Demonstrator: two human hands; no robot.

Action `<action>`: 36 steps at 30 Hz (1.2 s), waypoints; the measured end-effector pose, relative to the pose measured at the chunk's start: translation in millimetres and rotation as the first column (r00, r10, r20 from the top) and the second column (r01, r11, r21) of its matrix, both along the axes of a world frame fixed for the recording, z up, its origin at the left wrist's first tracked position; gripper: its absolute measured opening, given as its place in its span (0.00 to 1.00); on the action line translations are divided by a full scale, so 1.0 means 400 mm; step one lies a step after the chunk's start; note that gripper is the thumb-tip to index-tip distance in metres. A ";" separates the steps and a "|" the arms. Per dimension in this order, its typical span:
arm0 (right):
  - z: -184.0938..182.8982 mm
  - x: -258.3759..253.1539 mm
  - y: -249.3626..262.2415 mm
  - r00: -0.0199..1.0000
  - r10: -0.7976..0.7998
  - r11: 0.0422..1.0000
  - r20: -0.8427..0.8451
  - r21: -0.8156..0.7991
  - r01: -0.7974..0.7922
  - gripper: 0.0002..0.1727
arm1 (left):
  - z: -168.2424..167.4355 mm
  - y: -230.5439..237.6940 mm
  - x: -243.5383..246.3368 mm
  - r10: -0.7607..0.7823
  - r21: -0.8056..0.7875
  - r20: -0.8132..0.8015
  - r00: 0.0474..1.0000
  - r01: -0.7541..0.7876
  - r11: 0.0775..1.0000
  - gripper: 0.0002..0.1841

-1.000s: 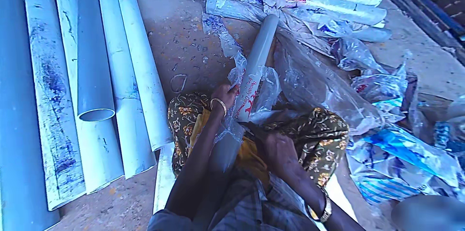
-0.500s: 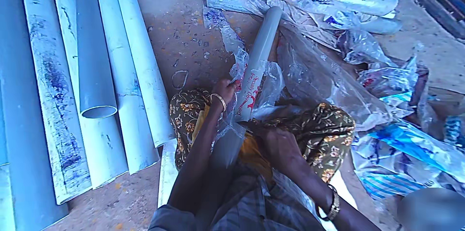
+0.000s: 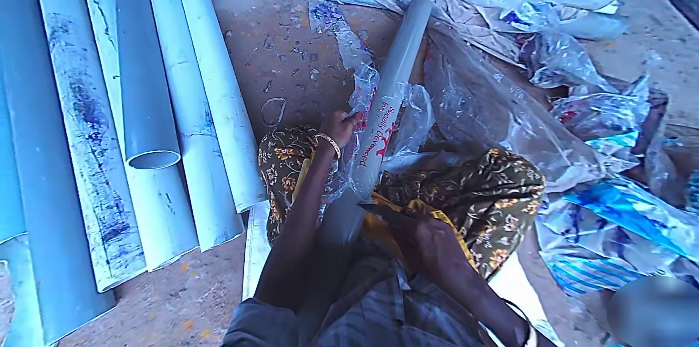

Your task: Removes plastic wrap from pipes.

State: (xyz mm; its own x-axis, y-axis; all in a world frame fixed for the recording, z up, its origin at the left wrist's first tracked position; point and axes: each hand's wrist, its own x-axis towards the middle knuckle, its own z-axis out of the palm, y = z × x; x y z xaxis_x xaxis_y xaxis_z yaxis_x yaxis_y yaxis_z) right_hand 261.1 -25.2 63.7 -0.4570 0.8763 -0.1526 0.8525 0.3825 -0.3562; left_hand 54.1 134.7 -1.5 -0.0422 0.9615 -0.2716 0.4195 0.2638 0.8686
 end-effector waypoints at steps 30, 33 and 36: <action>-0.063 0.067 0.064 0.910 -0.215 0.970 -0.355 -0.186 0.157 0.22 | -0.018 -0.316 -0.030 -0.218 0.541 -0.522 0.825 0.517 0.663 0.10; -0.077 0.066 0.059 0.915 -0.195 0.972 -0.354 -0.192 0.132 0.22 | -0.023 -0.314 -0.037 -0.262 0.569 -0.405 0.876 0.466 0.677 0.10; -0.077 0.067 0.060 0.912 -0.206 0.971 -0.353 -0.187 0.147 0.23 | -0.008 -0.304 -0.029 -0.242 0.542 -0.470 0.849 0.494 0.680 0.09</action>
State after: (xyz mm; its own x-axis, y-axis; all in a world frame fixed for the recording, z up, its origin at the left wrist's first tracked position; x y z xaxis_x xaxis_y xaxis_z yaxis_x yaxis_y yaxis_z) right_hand 287.9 -1.3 33.0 -0.3467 0.9271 -0.1425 0.6980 0.1535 -0.6995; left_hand 42.5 13.2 -4.7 0.3881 0.8518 0.3518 0.6501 -0.5237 0.5505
